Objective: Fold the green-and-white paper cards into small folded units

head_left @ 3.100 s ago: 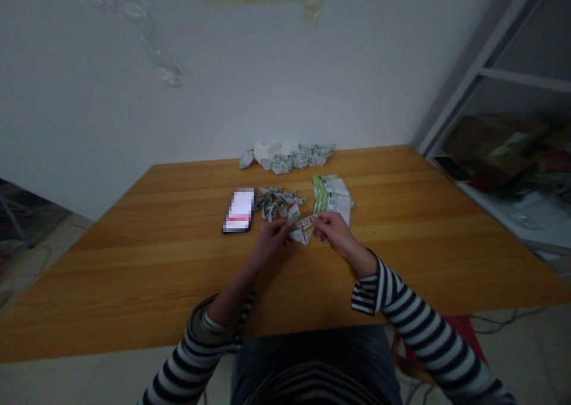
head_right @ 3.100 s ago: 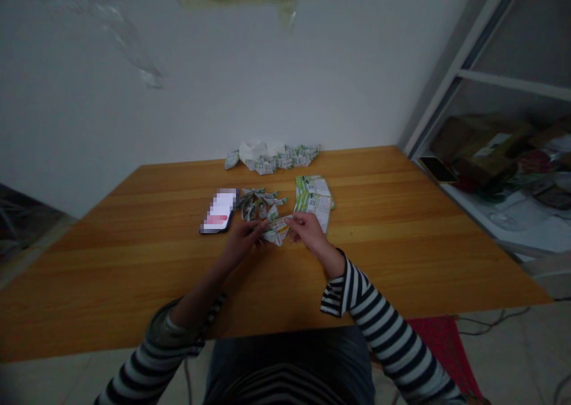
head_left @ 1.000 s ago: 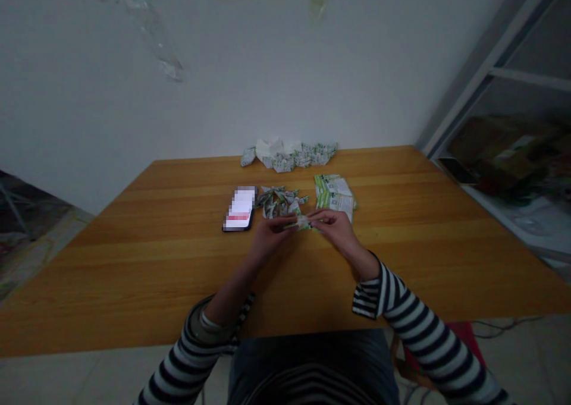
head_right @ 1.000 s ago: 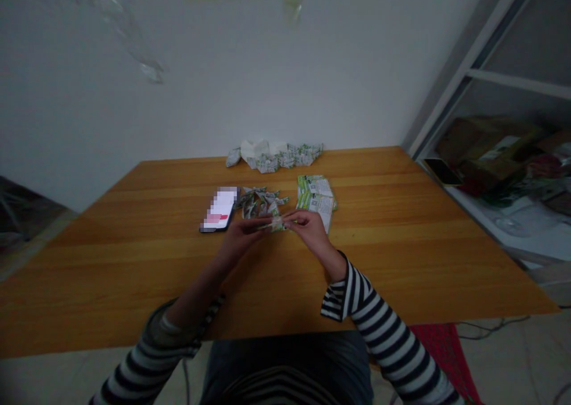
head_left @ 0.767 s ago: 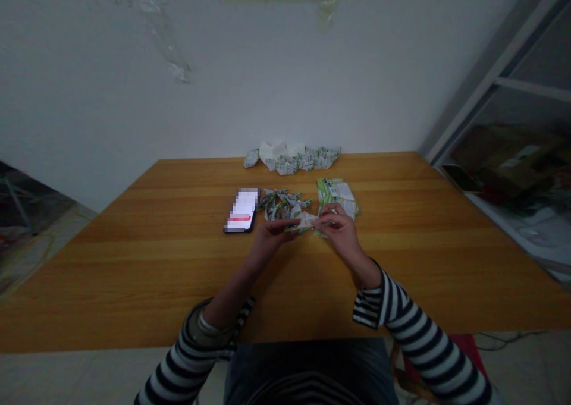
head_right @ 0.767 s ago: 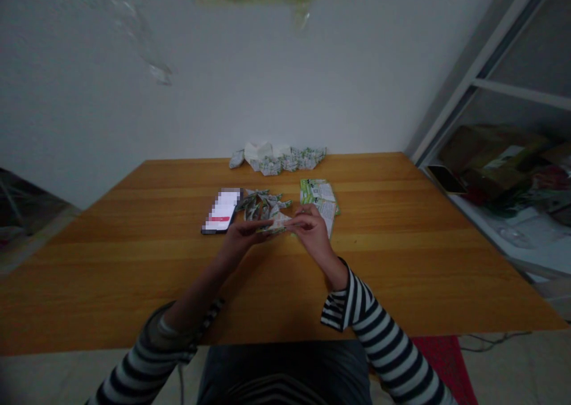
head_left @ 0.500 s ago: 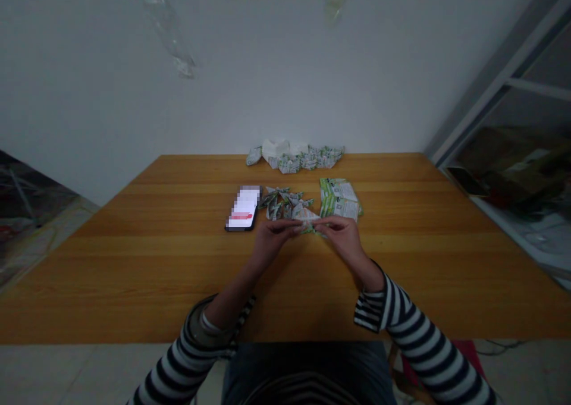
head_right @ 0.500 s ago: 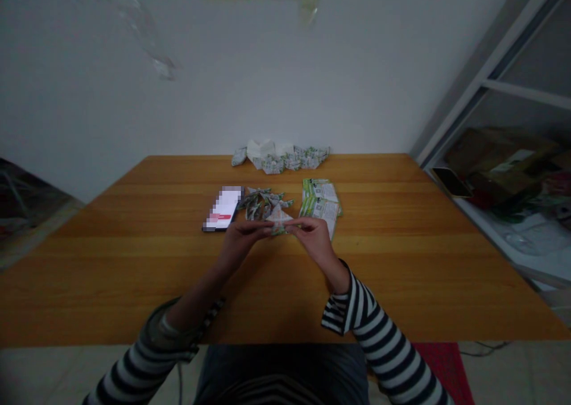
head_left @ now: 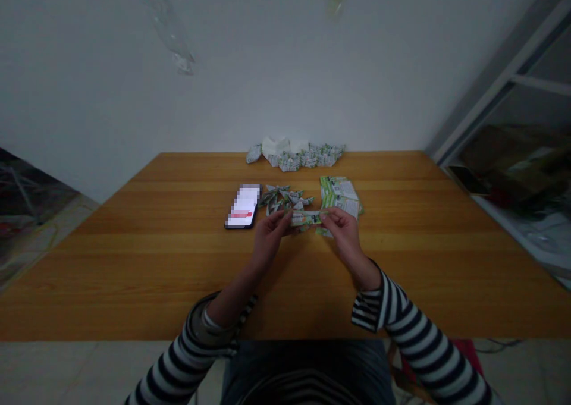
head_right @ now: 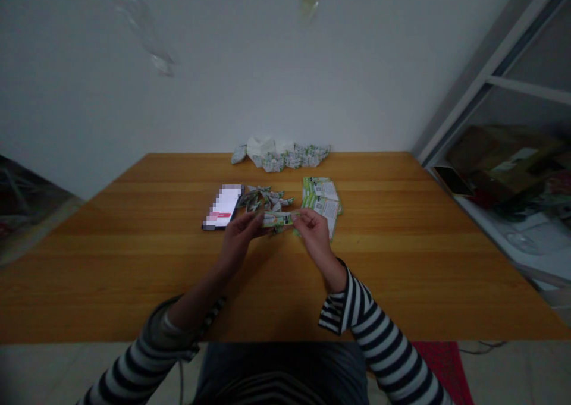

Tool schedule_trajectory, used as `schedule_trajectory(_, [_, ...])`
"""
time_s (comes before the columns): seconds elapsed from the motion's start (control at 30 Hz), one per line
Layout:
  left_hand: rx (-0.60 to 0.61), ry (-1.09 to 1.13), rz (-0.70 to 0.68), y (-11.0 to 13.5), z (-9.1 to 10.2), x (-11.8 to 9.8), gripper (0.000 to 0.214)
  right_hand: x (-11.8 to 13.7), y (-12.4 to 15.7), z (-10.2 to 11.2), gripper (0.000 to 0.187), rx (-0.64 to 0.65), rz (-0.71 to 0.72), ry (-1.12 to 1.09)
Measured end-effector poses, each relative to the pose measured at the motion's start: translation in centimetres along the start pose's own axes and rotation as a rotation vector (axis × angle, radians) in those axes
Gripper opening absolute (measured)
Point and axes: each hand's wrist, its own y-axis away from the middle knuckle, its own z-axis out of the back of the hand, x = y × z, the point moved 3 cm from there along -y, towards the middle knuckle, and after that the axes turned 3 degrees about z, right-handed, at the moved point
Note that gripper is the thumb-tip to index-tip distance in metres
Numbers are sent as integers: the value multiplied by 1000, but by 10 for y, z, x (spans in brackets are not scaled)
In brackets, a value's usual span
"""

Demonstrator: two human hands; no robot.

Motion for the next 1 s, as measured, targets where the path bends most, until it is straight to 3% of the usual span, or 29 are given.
schedule_trajectory(0.3, [-25,-144,-45,-5,7,6,26,8,-3,5,14,110,205,334])
schedule_trajectory(0.47, [31,-147,-65,-4,7,4,20,11,-6,5,34,192,286,347])
schedule_trajectory(0.7, [172,-195,-40,-4,2,5,57,7,-1,0,15,223,225,295])
schedule_trajectory(0.9, [102,-407,-293,-6,5,-4,31,4,0,1,11,198,183,296])
schedule_trajectory(1.0, [58,-404,-233,-5,5,-4,21,2,-1,0,10,166,206,314])
